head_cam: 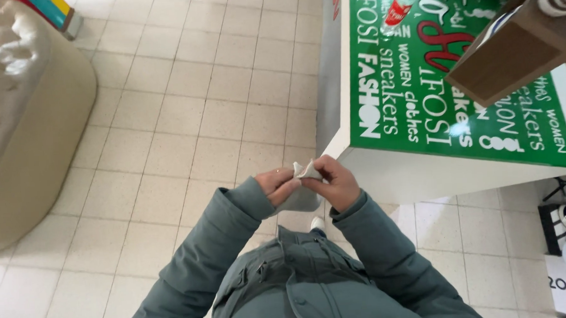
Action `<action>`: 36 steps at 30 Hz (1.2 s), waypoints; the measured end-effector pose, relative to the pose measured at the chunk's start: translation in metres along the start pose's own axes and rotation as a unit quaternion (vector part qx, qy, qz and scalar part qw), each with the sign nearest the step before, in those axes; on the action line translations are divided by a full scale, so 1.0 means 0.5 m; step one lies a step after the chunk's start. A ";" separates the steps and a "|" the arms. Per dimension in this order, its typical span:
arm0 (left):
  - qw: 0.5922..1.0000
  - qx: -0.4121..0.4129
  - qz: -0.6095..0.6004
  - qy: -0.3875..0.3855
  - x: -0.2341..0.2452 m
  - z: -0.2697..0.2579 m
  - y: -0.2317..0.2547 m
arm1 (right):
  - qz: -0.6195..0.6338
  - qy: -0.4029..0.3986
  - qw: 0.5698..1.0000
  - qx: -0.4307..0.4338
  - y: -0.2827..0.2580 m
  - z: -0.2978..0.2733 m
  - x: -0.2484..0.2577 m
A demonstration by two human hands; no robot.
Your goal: The person sprays a green counter with a cleaning solution and wipes it with a cloth. They move a shoe box and a plastic bag to reach different areas, then wipe the counter surface and edges. The person briefly picks up a sneaker and places it back on the counter before continuing to wipe.
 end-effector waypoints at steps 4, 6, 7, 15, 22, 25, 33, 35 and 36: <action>0.950 -0.267 0.157 0.044 -0.037 -0.016 -0.016 | -0.085 0.016 0.996 0.030 -0.066 -0.034 0.014; 0.961 -0.242 0.122 0.048 -0.034 -0.014 -0.030 | -0.072 0.011 0.997 0.015 -0.079 -0.037 0.016; 0.944 -0.282 0.148 0.087 -0.030 -0.020 -0.031 | -0.087 -0.020 0.994 0.062 -0.094 -0.038 0.010; 0.999 -0.030 -0.010 0.029 -0.011 0.000 0.006 | -0.147 0.053 0.987 0.044 -0.086 -0.032 0.000; 0.995 -0.098 -0.014 0.021 -0.011 0.000 0.006 | -0.206 0.053 0.977 0.027 -0.068 -0.011 0.013; 1.000 -0.020 -0.018 0.008 0.011 0.007 0.030 | -0.165 0.067 0.981 0.083 -0.082 -0.018 0.007; 0.986 -0.125 -0.037 0.100 0.018 -0.027 -0.036 | -0.133 0.087 0.972 0.176 -0.125 -0.053 0.012; 0.990 -0.086 -0.007 0.115 0.023 -0.031 -0.020 | -0.146 0.115 0.966 0.182 -0.121 -0.061 0.030; 0.989 -0.082 -0.002 0.122 0.033 -0.039 -0.033 | -0.141 0.108 0.966 0.185 -0.121 -0.058 0.033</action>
Point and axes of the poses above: each hand's wrist, its own z-axis towards the middle knuckle, its own x-axis out of the back of the hand, y = z × x, the point moved 5 cm from there along z, towards the middle knuckle, and after that the axes turned 11 degrees about y, right-handed, at the moved point
